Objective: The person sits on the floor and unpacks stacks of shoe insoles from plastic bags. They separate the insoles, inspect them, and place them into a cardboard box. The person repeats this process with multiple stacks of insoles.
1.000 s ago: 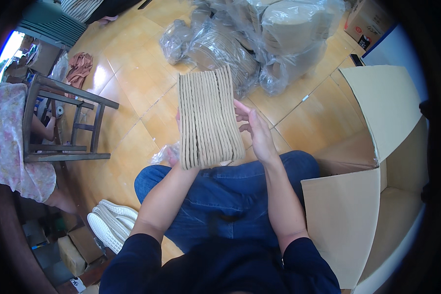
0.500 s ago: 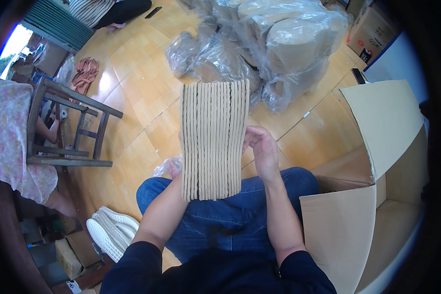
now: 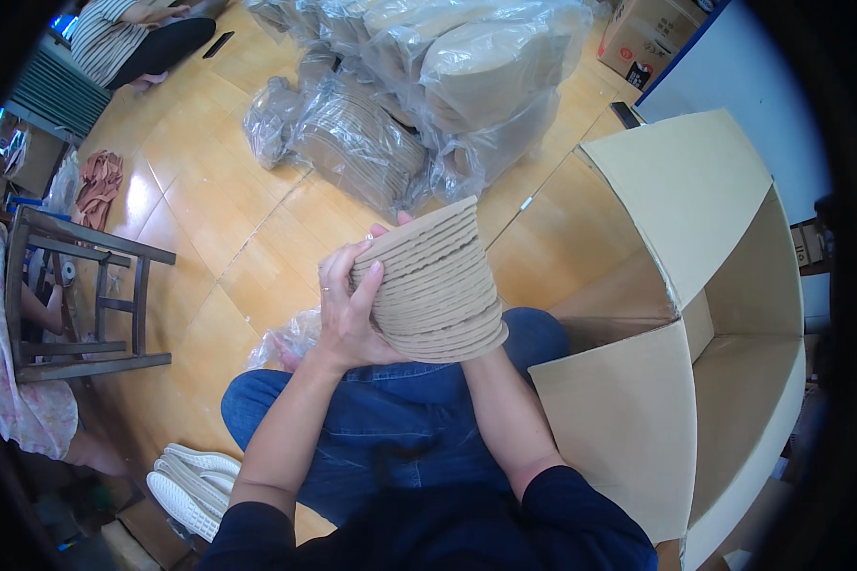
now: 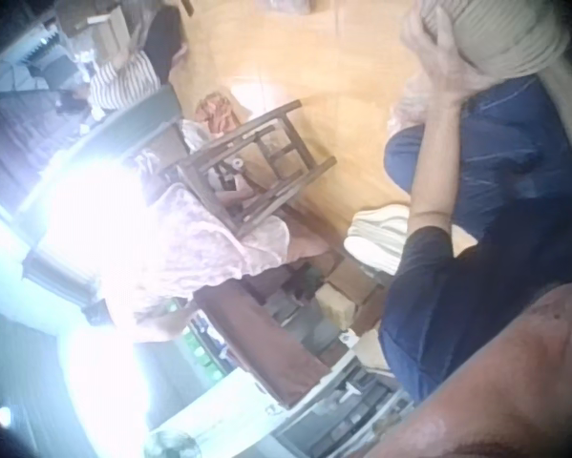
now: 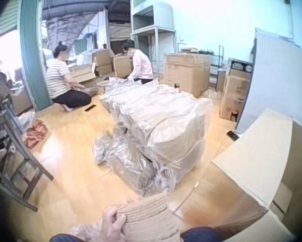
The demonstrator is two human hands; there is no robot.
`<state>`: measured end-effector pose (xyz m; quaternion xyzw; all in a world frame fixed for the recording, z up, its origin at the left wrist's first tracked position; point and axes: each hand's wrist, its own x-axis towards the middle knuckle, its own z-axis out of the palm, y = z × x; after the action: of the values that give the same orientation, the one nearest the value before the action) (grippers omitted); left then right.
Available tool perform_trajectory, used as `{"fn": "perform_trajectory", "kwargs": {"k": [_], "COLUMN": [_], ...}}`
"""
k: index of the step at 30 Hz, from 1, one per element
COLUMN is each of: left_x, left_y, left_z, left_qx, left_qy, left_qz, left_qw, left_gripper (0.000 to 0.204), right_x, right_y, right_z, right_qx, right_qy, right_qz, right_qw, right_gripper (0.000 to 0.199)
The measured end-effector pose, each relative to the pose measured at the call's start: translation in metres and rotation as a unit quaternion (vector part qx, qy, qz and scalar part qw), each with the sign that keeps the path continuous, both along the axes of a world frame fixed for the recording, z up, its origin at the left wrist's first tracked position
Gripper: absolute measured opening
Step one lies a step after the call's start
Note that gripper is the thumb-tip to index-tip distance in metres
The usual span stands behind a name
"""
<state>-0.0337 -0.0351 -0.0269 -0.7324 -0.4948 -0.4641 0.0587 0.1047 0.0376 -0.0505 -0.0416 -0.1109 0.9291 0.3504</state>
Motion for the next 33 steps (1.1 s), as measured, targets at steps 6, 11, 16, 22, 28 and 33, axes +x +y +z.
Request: {"fn": "perform_trajectory", "kwargs": {"k": [6,11,16,22,28,33], "left_x": [-0.001,0.003,-0.002,0.001,-0.012,-0.017], "left_y": [-0.008,0.002,0.012,0.001,0.000,0.001], "left_z": [-0.011,-0.037,-0.065,-0.094,-0.113,-0.115], "left_qx": [-0.049,-0.220,-0.295,-0.503,-0.493,-0.472], "left_qy": [-0.023,-0.259,-0.313,-0.212,-0.245,-0.212], "left_qz": [0.031,0.113,0.321,0.384,0.332,0.330], "left_qw": [0.998,0.933,0.844,0.745,0.766,0.789], "left_gripper": [0.122,0.114,0.117,0.126,0.133,0.132], "right_x": [-0.001,-0.011,-0.029,-0.032,-0.028,-0.028], "right_y": [0.007,0.007,0.000,-0.012,-0.003,-0.005], "right_z": [-0.014,-0.022,-0.034,-0.084,-0.118,-0.114], "right_qx": [-0.046,0.007,0.218,0.450,0.431,0.431], "right_qy": [0.170,-0.166,-0.592,-0.676,-0.720,-0.726], "right_qz": [0.072,-0.024,-0.194,-0.011,-0.037,-0.031], "right_qw": [0.982,0.986,0.752,0.584,0.543,0.536], "right_gripper": [0.067,0.069,0.063,0.061,0.052,0.055]}}
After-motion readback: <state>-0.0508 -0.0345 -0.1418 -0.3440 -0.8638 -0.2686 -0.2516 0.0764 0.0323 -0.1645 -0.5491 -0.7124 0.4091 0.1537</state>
